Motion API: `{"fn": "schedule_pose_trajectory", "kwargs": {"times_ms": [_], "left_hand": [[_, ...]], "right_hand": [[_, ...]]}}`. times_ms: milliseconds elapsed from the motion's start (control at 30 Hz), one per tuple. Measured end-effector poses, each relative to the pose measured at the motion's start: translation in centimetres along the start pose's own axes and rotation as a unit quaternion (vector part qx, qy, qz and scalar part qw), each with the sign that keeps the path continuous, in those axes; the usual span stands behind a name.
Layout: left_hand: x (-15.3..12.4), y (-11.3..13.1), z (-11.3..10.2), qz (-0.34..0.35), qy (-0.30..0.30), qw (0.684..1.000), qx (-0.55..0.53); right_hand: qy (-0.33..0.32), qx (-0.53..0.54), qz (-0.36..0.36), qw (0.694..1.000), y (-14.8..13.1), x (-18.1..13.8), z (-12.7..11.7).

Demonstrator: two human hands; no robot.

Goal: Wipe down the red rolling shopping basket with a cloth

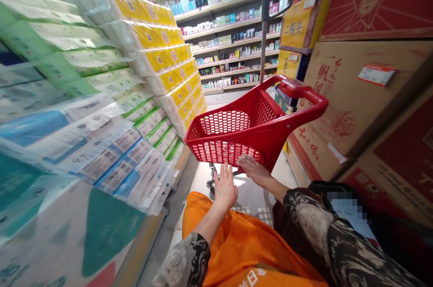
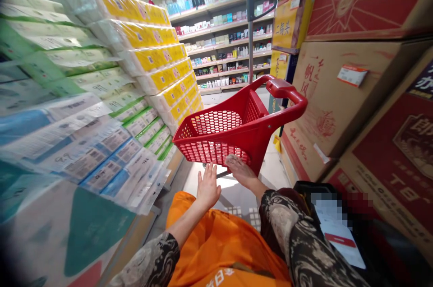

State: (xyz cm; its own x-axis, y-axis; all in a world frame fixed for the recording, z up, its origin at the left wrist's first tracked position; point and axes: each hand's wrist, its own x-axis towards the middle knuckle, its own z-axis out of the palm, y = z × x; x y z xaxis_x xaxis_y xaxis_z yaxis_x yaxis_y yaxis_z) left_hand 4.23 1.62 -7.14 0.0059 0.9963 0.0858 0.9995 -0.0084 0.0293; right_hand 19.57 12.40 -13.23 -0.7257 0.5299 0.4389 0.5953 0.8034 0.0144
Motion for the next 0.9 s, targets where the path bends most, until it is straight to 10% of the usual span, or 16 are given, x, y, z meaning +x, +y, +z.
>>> {"fn": "schedule_pose_trajectory", "kwargs": {"times_ms": [333, 600, 800, 900], "left_hand": [[1.6, 3.8, -1.6, 0.038, 0.021, 0.998, -0.038], [0.7, 6.0, -1.9, 0.102, 0.012, 0.994, -0.028], [1.7, 6.3, -2.7, 0.088, 0.023, 0.995, -0.04], [1.8, 6.6, -2.9, 0.09, 0.026, 0.995, -0.044]], "right_hand": [[0.202, -0.034, 0.063, 0.977, 3.3, -0.9, -10.2], [0.115, -0.048, 0.057, 0.991, 2.1, -5.5, -4.9], [0.282, -0.051, 0.109, 0.952, 5.0, -3.1, -14.8], [0.274, -0.069, 0.131, 0.95, 6.3, -2.7, -15.6]]}}
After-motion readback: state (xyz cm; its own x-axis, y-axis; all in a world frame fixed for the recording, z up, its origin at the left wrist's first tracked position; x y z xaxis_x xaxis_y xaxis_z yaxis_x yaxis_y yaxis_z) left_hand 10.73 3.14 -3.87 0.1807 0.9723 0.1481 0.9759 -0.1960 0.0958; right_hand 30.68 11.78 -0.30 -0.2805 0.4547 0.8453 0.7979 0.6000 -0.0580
